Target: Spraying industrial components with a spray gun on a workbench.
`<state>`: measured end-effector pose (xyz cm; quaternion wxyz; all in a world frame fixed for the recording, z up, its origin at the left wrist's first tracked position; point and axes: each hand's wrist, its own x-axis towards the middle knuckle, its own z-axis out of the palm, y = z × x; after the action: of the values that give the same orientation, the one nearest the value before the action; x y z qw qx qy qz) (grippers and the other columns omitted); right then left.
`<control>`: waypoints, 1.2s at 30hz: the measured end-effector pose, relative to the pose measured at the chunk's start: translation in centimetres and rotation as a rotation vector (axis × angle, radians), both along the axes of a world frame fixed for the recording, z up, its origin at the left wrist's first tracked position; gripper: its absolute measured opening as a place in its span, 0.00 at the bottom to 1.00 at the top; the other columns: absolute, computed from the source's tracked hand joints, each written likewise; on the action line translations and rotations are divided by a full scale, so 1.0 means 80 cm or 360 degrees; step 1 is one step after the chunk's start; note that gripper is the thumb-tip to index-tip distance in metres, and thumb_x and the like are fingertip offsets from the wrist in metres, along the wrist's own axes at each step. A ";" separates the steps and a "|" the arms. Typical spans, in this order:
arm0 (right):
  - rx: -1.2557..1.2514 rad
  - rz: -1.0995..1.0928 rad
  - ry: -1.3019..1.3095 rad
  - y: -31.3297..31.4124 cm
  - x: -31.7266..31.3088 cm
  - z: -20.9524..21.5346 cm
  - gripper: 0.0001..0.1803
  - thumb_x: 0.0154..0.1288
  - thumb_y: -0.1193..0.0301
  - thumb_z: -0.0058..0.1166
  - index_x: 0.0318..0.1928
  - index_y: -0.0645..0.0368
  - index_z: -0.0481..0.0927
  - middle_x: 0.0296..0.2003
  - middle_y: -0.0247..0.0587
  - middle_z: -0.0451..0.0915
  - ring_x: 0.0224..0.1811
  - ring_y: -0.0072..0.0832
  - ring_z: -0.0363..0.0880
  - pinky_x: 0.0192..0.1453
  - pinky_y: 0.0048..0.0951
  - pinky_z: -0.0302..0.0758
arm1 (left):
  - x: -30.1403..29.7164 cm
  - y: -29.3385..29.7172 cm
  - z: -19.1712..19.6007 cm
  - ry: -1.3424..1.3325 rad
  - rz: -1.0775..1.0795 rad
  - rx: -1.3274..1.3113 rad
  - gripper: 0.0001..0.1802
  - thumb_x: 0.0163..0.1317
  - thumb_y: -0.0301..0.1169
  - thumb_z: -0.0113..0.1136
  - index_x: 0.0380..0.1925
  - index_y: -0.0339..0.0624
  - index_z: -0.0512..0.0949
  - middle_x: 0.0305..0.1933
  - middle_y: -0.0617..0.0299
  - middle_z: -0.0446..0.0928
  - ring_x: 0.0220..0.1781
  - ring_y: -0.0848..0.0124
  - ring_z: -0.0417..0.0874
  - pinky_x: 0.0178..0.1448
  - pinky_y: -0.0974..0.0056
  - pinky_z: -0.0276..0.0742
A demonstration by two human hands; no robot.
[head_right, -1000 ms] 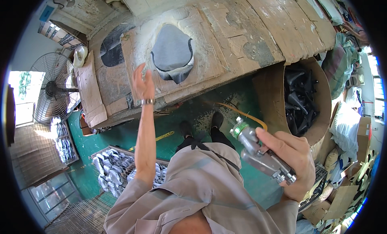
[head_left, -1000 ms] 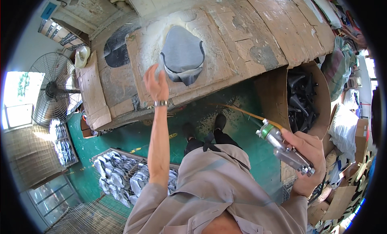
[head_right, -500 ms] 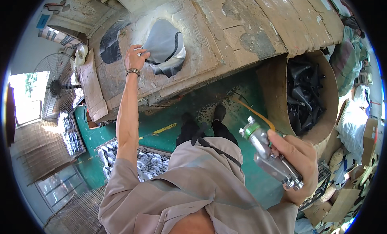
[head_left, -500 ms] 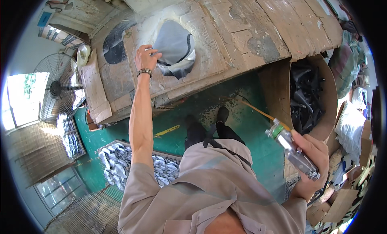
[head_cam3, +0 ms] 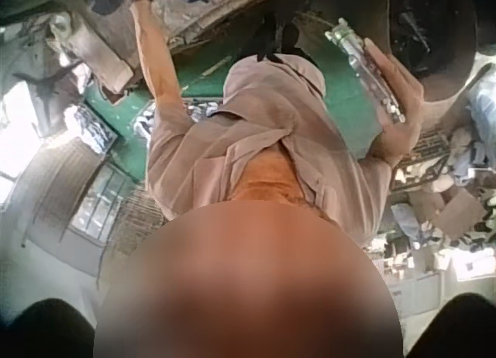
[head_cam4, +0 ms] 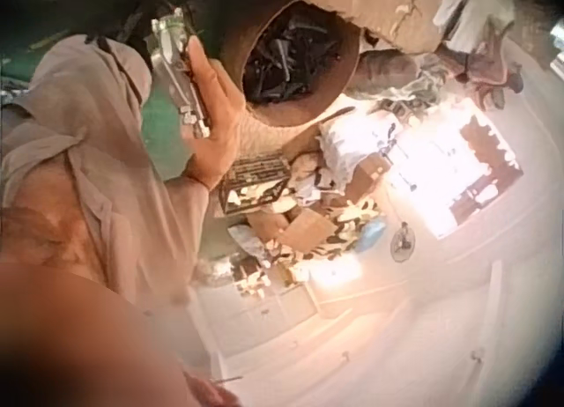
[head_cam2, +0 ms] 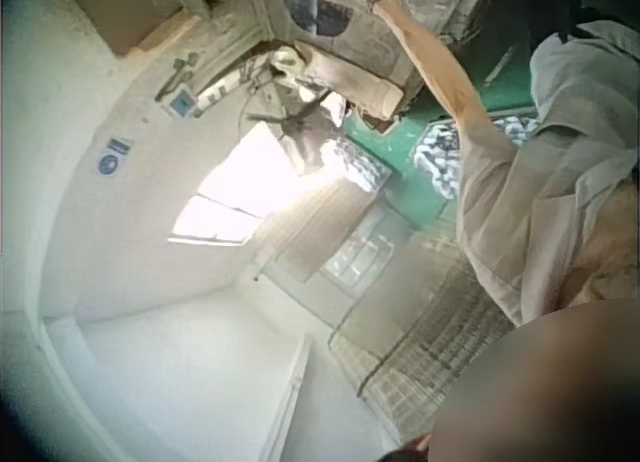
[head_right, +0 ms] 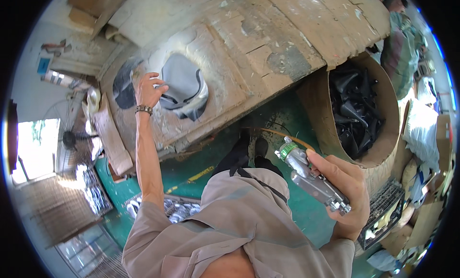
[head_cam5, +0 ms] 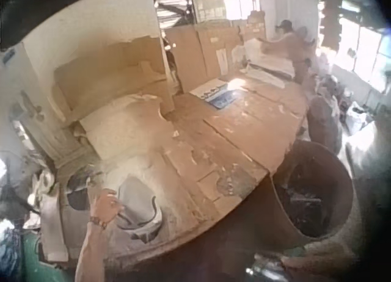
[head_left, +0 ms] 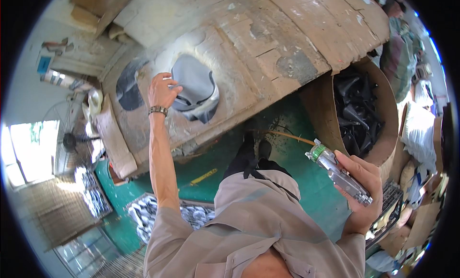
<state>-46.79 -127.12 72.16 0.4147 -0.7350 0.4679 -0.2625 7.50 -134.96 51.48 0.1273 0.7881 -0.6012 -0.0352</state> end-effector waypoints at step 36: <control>0.0253 -0.0501 0.0085 0.007 -0.016 -0.060 0.40 0.57 0.77 0.62 0.73 0.58 0.69 0.48 0.47 0.82 0.50 0.49 0.82 0.51 0.44 0.79 | -0.109 -0.434 -0.301 0.3178 0.1166 -0.0293 0.23 0.64 0.30 0.61 0.59 0.37 0.74 0.33 0.59 0.76 0.35 0.64 0.77 0.36 0.51 0.73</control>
<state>-48.05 -126.54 67.34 0.4128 -0.6242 0.6073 -0.2668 -1.18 -169.70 27.43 0.6240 0.5225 0.0486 -0.5790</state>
